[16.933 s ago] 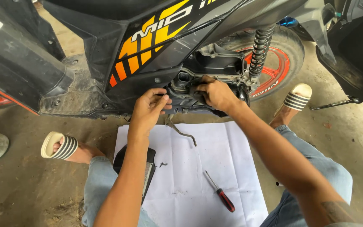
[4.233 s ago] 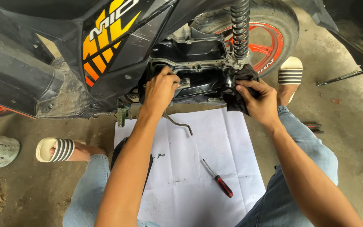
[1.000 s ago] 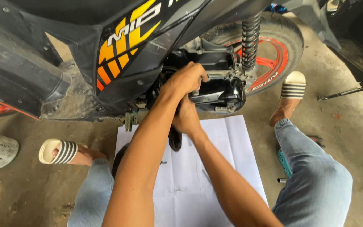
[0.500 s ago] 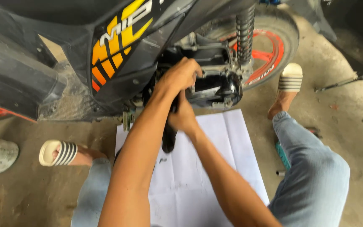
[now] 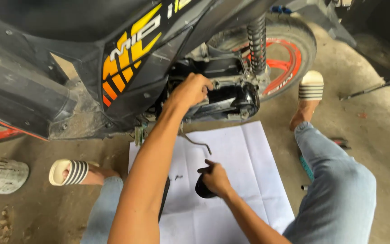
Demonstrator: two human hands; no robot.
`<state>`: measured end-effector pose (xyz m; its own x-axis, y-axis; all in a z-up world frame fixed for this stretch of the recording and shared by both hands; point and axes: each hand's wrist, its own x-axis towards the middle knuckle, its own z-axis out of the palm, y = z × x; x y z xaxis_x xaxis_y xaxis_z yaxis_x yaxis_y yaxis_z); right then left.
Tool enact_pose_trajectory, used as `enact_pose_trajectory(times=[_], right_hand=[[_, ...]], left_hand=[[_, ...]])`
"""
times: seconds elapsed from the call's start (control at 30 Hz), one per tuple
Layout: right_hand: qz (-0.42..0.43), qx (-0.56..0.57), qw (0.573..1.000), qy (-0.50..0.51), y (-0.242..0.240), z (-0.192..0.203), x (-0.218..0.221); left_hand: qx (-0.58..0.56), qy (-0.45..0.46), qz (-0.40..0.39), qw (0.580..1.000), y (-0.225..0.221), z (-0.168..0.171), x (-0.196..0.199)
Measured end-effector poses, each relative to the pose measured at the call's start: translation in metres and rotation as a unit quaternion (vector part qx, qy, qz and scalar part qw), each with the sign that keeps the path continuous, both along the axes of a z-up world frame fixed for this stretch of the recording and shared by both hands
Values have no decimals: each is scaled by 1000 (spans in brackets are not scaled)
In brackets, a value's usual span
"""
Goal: Repairing and cleaning the internal components of a motorcycle engine or transmission area
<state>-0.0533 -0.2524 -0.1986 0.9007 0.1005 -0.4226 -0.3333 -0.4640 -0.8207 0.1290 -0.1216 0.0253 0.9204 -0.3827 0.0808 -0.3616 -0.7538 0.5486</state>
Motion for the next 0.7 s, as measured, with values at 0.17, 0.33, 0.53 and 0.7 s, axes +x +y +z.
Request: enact_pose_trajectory(times=[0.17, 0.33, 0.53, 0.7], right_hand=[[-5, 48, 996, -77, -13, 125, 9], [12, 75, 908, -411, -15, 191, 1], [-39, 56, 982, -178, 5, 66, 24], [1, -70, 813, -578, 10, 148, 66]], left_hand=[[4, 3, 17, 1000, 17, 13, -11], [3, -8, 16, 1000, 30, 9, -35], [46, -63, -4, 997, 39, 13, -51], [-65, -146, 104, 982, 60, -21, -90]])
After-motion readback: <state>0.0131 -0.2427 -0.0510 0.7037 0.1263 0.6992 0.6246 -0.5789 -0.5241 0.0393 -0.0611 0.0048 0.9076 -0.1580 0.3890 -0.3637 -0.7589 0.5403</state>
